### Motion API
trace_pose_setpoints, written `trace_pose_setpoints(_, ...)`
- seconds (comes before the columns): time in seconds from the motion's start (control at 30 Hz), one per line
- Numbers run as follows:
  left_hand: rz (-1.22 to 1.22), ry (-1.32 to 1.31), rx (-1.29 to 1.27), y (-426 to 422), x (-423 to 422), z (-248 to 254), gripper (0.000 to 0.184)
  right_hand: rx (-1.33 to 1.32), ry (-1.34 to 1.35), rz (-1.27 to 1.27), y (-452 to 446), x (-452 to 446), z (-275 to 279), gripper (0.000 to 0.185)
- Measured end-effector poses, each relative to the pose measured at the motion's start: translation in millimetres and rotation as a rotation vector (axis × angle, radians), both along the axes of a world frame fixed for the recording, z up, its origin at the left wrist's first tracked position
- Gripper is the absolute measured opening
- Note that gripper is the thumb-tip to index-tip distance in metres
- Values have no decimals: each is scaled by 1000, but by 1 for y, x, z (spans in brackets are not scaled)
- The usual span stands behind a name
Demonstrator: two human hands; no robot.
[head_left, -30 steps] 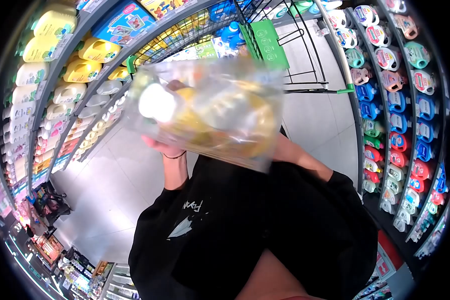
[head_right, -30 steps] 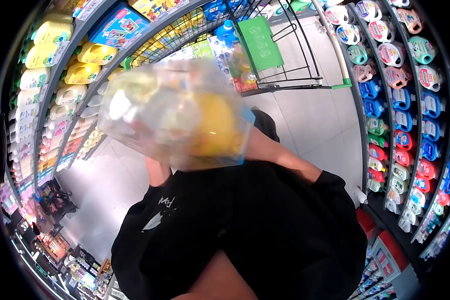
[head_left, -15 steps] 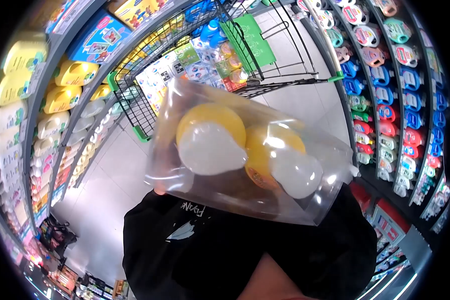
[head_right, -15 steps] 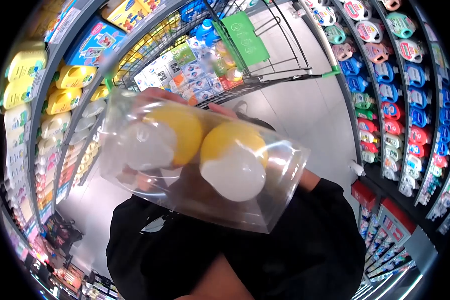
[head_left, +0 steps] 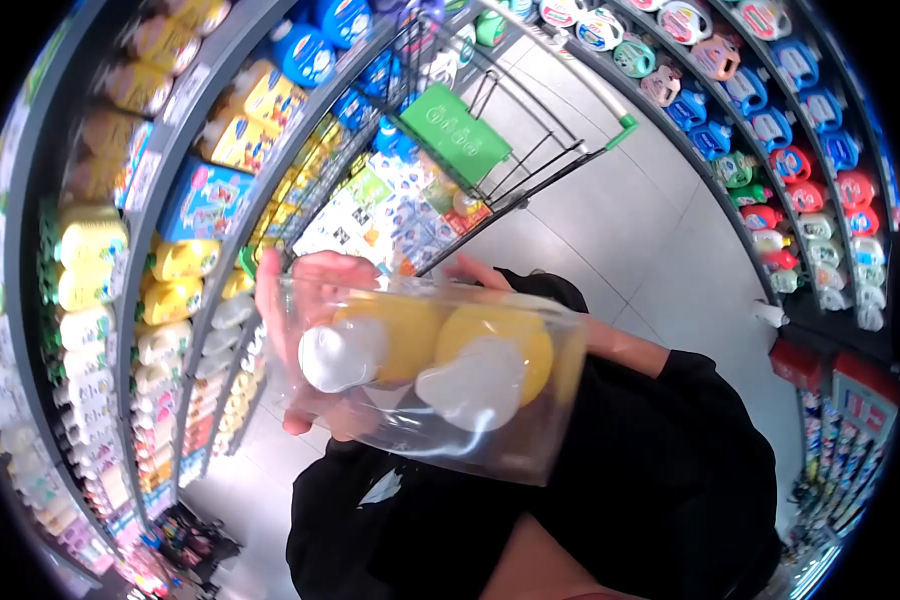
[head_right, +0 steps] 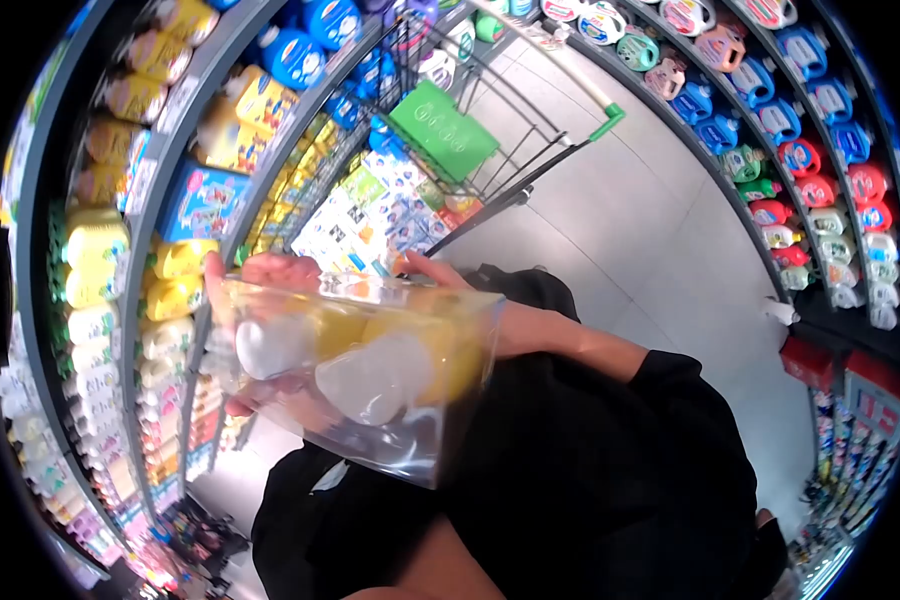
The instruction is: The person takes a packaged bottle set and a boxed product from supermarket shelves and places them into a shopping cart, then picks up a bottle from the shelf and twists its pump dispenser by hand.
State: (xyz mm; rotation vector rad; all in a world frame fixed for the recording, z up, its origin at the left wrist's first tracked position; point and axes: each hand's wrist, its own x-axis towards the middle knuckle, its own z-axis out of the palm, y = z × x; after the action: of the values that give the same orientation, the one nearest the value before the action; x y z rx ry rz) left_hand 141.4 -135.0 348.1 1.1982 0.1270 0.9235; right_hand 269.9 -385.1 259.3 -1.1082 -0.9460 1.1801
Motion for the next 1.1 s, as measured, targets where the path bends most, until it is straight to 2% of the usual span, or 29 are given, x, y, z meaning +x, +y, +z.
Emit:
trace_pose_setpoints(0.03, -128, -162, 29, -1, 9, 3, 120, 21, 16, -22, -11, 5, -2, 82)
trace_pose_setpoints(0.07, -154, -130, 9, -11, 13, 4, 132, 43, 32, -44, -22, 11, -5, 82)
trace_pose_setpoints(0.17, -17, -51, -159, -60, 43, 0, 127, 115, 81, -109, -56, 30, -14, 82)
trace_pose_setpoints(0.23, -43, -21, -185, -85, 64, 4, 125, 162, 121, -148, -81, 43, -20, 82)
trace_pose_setpoints(0.27, -48, 85, -139, -93, 70, 1, 128, 186, 140, -166, -93, 50, -24, 82)
trace_pose_setpoints(0.37, -116, 190, -56, -127, 102, -4, 120, 269, 155, -214, -120, 87, -32, 82)
trace_pose_setpoints(0.4, -210, 193, -59, -138, 113, -1, 116, 290, 172, -230, -131, 93, -35, 82)
trace_pose_setpoints(0.43, -200, 291, -40, -153, 122, 6, 116, 306, 191, -245, -141, 95, -37, 81)
trace_pose_setpoints(0.5, -228, 390, 98, -176, 142, 14, 107, 331, 228, -273, -163, 99, -42, 81)
trace_pose_setpoints(0.63, -336, 380, 66, -206, 167, 11, 102, 352, 298, -303, -205, 101, -48, 81)
trace_pose_setpoints(0.67, -356, 367, 83, -213, 173, 9, 101, 268, 437, -396, -217, 98, -46, 92)
trace_pose_setpoints(0.73, -440, 358, 108, -223, 181, 1, 98, 270, 551, -580, -229, 100, -27, 99)
trace_pose_setpoints(0.77, -458, 379, 96, -228, 184, -5, 97, 272, 610, -672, -232, 101, -11, 103)
trace_pose_setpoints(0.8, -477, 399, 86, -234, 186, -10, 95, 130, 687, -784, -238, 101, 25, 108)
trace_pose_setpoints(0.93, -587, 384, -75, -263, 204, -23, 91, 580, 826, -906, -243, 92, -62, 99)
trace_pose_setpoints(1.03, -650, 423, -54, -263, 210, -33, 82, 424, 690, -1124, -246, 91, -61, 104)
trace_pose_setpoints(1.07, -659, 424, -53, -260, 210, -37, 82, 265, 576, -1212, -245, 94, -55, 107)
trace_pose_setpoints(1.1, -664, 420, -52, -257, 212, -39, 82, 330, 607, -1216, -240, 100, -48, 104)
